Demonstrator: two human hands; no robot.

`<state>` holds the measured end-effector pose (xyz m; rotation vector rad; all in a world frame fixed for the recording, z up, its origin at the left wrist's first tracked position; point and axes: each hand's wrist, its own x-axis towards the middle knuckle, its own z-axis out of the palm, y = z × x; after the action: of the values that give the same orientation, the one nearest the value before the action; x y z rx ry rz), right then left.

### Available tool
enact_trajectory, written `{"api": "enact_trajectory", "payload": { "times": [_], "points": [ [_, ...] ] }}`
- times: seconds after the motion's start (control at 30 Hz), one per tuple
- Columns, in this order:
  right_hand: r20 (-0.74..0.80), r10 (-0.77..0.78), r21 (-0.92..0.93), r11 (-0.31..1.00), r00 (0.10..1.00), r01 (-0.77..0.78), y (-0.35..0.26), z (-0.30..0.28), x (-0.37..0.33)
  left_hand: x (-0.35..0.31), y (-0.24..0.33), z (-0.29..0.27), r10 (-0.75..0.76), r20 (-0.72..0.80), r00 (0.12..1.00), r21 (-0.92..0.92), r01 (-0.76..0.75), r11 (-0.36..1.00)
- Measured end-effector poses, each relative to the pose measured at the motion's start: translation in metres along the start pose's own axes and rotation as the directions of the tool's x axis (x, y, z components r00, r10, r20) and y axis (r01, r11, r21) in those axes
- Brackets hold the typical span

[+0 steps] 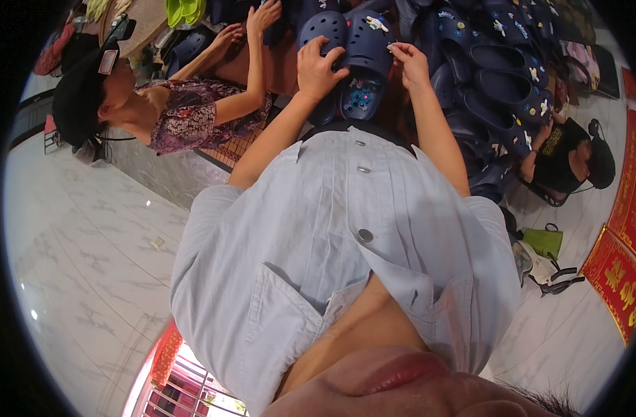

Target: The recorder and another person are applying decorative charms to blue foam clogs at a table.

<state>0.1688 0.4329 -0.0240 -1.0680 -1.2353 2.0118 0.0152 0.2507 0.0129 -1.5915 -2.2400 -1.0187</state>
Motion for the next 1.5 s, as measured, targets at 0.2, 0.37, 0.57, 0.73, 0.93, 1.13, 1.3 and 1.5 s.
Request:
{"api": "enact_trajectory", "payload": {
  "times": [0.2, 0.37, 0.57, 0.73, 0.93, 1.13, 1.3, 1.5],
  "points": [
    [-0.001, 0.043, -0.068, 0.997, 0.999, -0.043, -0.002, 0.001, 0.003, 0.002, 0.001, -0.001, 0.006, -0.023, 1.000, 0.003, -0.006, 1.000],
    [-0.076, 0.008, -0.119, 0.993, 0.997, -0.017, -0.005, 0.007, -0.001, 0.001, 0.000, -0.001, 0.007, -0.019, 1.000, 0.008, -0.006, 1.000],
    [-0.037, -0.363, -0.324, 0.886, 0.931, 0.333, 0.005, 0.012, -0.003, 0.003, 0.001, -0.001, 0.011, -0.015, 1.000, -0.001, -0.011, 1.000],
    [0.077, -0.644, -0.697, 0.511, 0.761, 0.503, 0.002, 0.022, -0.017, 0.001, 0.000, -0.002, -0.009, 0.013, 1.000, -0.005, 0.010, 1.000],
    [0.239, -0.767, -0.744, 0.249, 0.595, 0.620, 0.008, 0.018, -0.019, 0.002, 0.000, -0.001, 0.004, -0.018, 1.000, -0.010, -0.005, 1.000],
    [0.348, -0.723, -0.733, 0.188, 0.597, 0.654, 0.011, 0.008, -0.035, -0.001, 0.000, -0.002, 0.006, -0.020, 1.000, -0.001, -0.006, 1.000],
    [0.336, -0.691, -0.723, 0.247, 0.640, 0.645, 0.014, 0.004, -0.036, 0.000, 0.002, -0.004, -0.001, -0.017, 1.000, 0.003, 0.001, 1.000],
    [0.317, -0.649, -0.712, 0.319, 0.691, 0.626, 0.015, 0.002, -0.031, -0.001, 0.000, -0.004, 0.023, -0.037, 0.999, 0.004, -0.023, 1.000]
  ]
}}
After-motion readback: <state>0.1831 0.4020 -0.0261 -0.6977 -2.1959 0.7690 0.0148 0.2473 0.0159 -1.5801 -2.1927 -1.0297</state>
